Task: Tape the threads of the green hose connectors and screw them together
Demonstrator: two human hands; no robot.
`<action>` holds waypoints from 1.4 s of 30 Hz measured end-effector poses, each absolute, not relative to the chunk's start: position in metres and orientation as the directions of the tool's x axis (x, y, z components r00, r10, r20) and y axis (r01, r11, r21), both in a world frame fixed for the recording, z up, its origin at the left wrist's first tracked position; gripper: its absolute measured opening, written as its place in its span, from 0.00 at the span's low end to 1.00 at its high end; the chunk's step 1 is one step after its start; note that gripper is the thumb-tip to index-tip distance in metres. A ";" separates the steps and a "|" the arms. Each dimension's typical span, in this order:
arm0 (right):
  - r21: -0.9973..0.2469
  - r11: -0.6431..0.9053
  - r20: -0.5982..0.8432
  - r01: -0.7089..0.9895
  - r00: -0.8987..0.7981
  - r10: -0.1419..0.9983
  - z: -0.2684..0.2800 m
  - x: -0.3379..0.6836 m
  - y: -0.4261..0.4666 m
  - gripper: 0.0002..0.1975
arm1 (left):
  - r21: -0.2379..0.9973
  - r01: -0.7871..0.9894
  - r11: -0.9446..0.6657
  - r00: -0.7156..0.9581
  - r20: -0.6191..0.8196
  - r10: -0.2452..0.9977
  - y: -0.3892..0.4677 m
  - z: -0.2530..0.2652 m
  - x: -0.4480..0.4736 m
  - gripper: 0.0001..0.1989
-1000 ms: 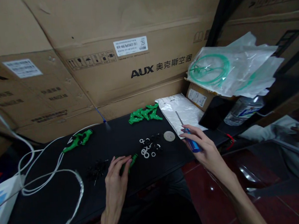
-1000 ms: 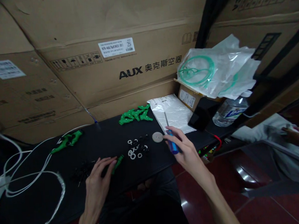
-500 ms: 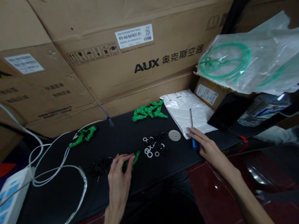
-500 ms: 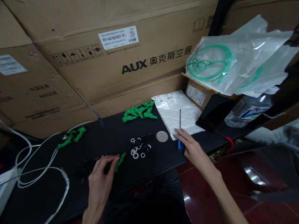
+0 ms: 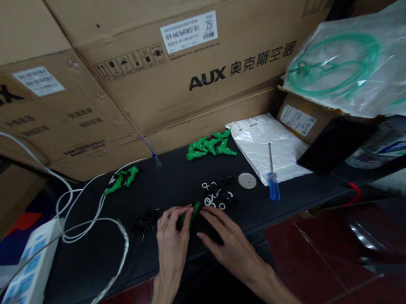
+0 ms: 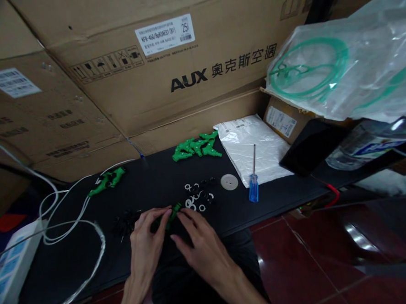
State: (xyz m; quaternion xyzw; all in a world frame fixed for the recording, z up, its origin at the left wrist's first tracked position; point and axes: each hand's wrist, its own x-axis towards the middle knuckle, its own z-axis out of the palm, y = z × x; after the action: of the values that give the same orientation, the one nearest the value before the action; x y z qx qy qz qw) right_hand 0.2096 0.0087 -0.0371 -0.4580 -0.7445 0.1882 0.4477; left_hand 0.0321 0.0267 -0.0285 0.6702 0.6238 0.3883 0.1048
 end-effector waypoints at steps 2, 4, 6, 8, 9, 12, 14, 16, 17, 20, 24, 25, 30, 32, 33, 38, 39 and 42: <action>-0.719 0.486 0.464 0.497 -0.178 0.868 -0.046 0.181 0.011 0.26 | 0.651 0.738 -0.177 -0.096 0.362 0.927 0.026 -0.027 0.029 0.12; -0.738 0.464 0.439 0.490 -0.175 0.881 -0.054 0.168 0.016 0.30 | 0.680 0.719 -0.146 -0.123 0.330 0.936 0.025 -0.026 0.025 0.12; -0.749 0.450 0.415 0.486 -0.184 0.891 -0.058 0.165 0.021 0.34 | 0.703 0.701 -0.119 -0.137 0.296 0.945 0.025 -0.024 0.022 0.11; -0.758 0.436 0.388 0.486 -0.201 0.899 -0.060 0.166 0.025 0.36 | 0.717 0.688 -0.111 -0.132 0.275 0.952 0.025 -0.023 0.021 0.09; -0.761 0.427 0.373 0.488 -0.210 0.904 -0.060 0.166 0.026 0.37 | 0.720 0.684 -0.116 -0.125 0.273 0.954 0.024 -0.023 0.022 0.08; -0.770 0.396 0.321 0.500 -0.232 0.918 -0.060 0.167 0.029 0.40 | 0.713 0.685 -0.151 -0.089 0.287 0.954 0.024 -0.024 0.023 0.06; -0.773 0.377 0.290 0.509 -0.244 0.925 -0.061 0.167 0.029 0.42 | 0.678 0.712 -0.179 -0.051 0.305 0.951 0.024 -0.025 0.022 0.04; -0.775 0.358 0.265 0.521 -0.247 0.932 -0.062 0.166 0.029 0.42 | 0.622 0.757 -0.201 -0.010 0.318 0.948 0.025 -0.025 0.021 0.05; -0.775 0.349 0.256 0.527 -0.243 0.936 -0.062 0.165 0.029 0.41 | 0.594 0.777 -0.209 0.011 0.319 0.948 0.026 -0.024 0.020 0.05; -0.774 0.326 0.241 0.542 -0.225 0.944 -0.061 0.163 0.028 0.36 | 0.546 0.801 -0.246 0.079 0.311 0.947 0.029 -0.020 0.017 0.06; -0.781 0.311 0.239 0.541 -0.201 0.950 -0.057 0.161 0.031 0.27 | 0.533 0.800 -0.274 0.128 0.295 0.947 0.032 -0.016 0.016 0.07; -0.786 0.308 0.238 0.536 -0.197 0.951 -0.056 0.162 0.032 0.26 | 0.536 0.800 -0.270 0.124 0.293 0.948 0.032 -0.016 0.016 0.07; -0.816 0.294 0.236 0.498 -0.177 0.955 -0.056 0.166 0.036 0.19 | 0.586 0.761 -0.279 0.112 0.304 0.946 0.037 -0.020 0.016 0.07; -0.825 0.290 0.237 0.485 -0.169 0.957 -0.057 0.167 0.037 0.18 | 0.609 0.741 -0.283 0.123 0.292 0.949 0.038 -0.020 0.014 0.06; -0.828 0.289 0.237 0.480 -0.167 0.957 -0.057 0.167 0.037 0.18 | 0.612 0.737 -0.286 0.132 0.285 0.949 0.038 -0.019 0.012 0.06; -0.847 0.280 0.238 0.452 -0.149 0.960 -0.056 0.168 0.039 0.19 | 0.581 0.716 -0.387 0.298 0.246 0.922 0.036 -0.012 -0.001 0.13; -0.851 0.277 0.238 0.445 -0.143 0.961 -0.055 0.168 0.039 0.19 | 0.581 0.707 -0.403 0.330 0.232 0.915 0.036 -0.010 -0.003 0.14; -0.864 0.266 0.237 0.428 -0.122 0.964 -0.054 0.168 0.039 0.17 | 0.605 0.684 -0.408 0.364 0.202 0.909 0.037 -0.006 -0.008 0.14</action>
State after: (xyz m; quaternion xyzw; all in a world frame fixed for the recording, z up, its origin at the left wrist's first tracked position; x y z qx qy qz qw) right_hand 0.1676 0.0390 -0.0539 -0.5140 -0.6769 0.3204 0.4183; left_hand -0.0078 0.0369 -0.0056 0.7972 0.4997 0.2615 0.2154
